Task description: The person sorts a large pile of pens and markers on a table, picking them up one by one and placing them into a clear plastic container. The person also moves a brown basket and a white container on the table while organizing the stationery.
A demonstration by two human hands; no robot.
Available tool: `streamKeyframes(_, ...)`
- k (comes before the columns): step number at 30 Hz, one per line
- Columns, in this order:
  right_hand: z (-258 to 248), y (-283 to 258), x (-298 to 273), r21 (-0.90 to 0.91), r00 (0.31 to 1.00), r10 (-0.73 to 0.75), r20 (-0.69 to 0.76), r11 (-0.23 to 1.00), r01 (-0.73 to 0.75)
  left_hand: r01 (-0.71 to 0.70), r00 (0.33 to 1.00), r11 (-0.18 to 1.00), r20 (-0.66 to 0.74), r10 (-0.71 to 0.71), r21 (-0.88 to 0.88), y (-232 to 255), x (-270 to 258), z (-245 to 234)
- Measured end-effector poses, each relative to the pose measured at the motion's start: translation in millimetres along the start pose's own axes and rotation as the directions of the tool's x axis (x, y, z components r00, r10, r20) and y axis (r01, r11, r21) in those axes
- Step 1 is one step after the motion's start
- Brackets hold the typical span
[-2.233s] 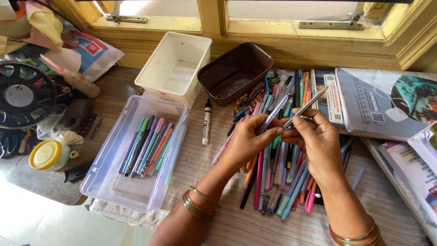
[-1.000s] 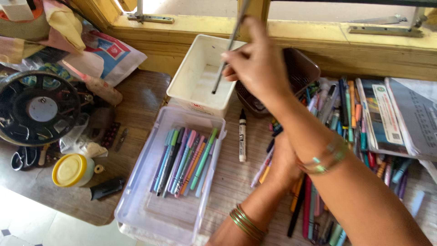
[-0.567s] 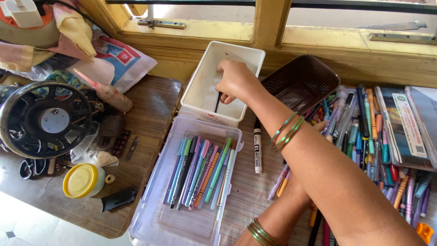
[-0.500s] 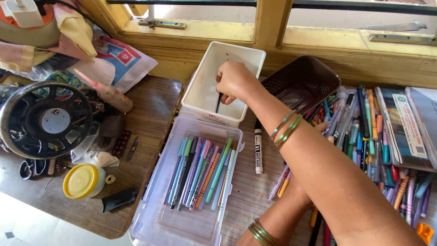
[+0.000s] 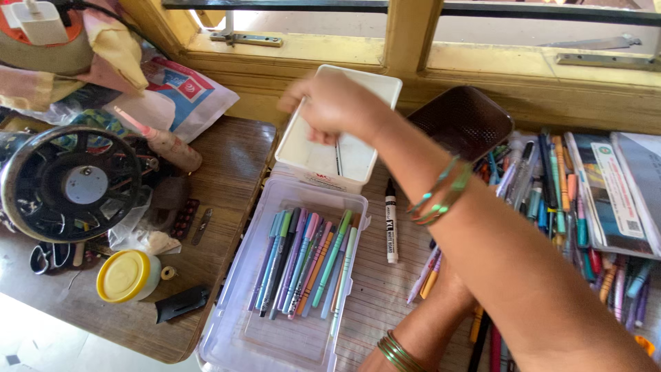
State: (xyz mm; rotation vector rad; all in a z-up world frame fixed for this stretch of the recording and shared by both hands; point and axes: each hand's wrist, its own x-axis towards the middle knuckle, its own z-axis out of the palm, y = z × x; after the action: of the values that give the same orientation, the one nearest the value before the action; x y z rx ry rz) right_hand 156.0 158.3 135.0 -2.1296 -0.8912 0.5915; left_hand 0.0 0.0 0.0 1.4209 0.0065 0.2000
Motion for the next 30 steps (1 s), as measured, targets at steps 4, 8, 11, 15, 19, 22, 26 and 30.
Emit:
streamKeyframes(4, -35, -52, -44, 0.300, 0.953, -0.250, 0.173, 0.935, 0.191, -0.070, 0.998, 0.998, -0.003, 0.070, 0.001, 26, 2, -7)
streamKeyframes(8, -58, -44, -86, 0.256, 0.907, -0.418, 0.053, 0.884, 0.392, -0.213, 0.976, 0.977, -0.047, 0.214, 0.012, 35, 7, -9)
streamKeyframes(11, -64, -4, -119, 0.101, 0.926, -0.328, -0.184, 0.931, 0.350, -0.071, 0.987, 0.997, -0.143, 0.076, 0.043, 27, 12, -7)
streamKeyframes(15, -58, 63, -188, 0.020, 0.825, -0.091, -0.558, 0.992, 0.124, -0.026, 0.976, 0.989, -0.220, -0.007, -0.143, 13, 18, -2)
streamKeyframes(19, -38, 112, -233, 0.218, 0.780, 0.065, -0.622, 0.971, 0.093, -0.028, 0.974, 0.974, -0.226, -0.024, -0.226, 9, 17, -1)
streamKeyframes(22, -19, 135, -245, 0.344, 0.836, 0.136, -0.532, 0.937, 0.067, -0.155, 0.969, 0.986, -0.205, 0.141, -0.053, 12, 12, -1)
streamKeyframes(26, -20, 142, -261, 0.311, 0.795, 0.174, -0.581, 0.950, 0.019, -0.181, 0.977, 0.978, -0.097, 0.192, 0.107, 19, 5, -2)
streamKeyframes(30, -44, 128, -287, 0.397, 0.614, 0.075, -0.786, 0.823, 0.406, -0.163, 0.986, 0.963, 0.003, 0.166, 0.214, 26, 0, -3)
